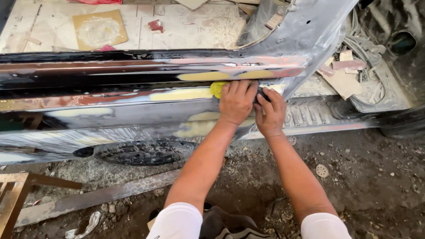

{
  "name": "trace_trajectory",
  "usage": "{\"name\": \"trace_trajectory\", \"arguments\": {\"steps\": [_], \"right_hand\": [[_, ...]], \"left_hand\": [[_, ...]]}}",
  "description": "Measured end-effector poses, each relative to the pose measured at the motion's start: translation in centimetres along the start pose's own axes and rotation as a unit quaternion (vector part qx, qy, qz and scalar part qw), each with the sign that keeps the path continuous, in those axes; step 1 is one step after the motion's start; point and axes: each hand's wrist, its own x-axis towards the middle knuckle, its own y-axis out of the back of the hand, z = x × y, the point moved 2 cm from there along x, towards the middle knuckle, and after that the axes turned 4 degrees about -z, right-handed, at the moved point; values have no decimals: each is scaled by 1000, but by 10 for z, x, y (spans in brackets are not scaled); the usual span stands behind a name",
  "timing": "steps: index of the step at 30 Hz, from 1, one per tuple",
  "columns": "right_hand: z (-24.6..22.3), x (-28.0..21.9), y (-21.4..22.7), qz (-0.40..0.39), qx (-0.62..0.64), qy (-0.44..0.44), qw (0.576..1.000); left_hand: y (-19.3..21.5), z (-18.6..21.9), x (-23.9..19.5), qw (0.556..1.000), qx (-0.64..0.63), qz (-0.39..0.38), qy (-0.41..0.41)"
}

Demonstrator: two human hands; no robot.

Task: The person wets a sanding block in a bucket of water and then uses it to sand the side of a car door. They wipe the sanded area with a yellow cloth and continue sanding and wiping the surface repeatedly.

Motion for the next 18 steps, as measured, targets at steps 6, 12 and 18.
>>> {"name": "trace_trajectory", "arguments": {"steps": [6,12,18], "right_hand": [[10,-5,0,6,12,-14,1000],[7,-1,3,5,16,-24,1000],[5,6,14,-15,1,2,1000]], "left_hand": [[31,-83,-56,995,74,1,73],[-8,-42,-49,992,9,-75,103],[20,-30,-30,987,-60,-109,-98]]}}
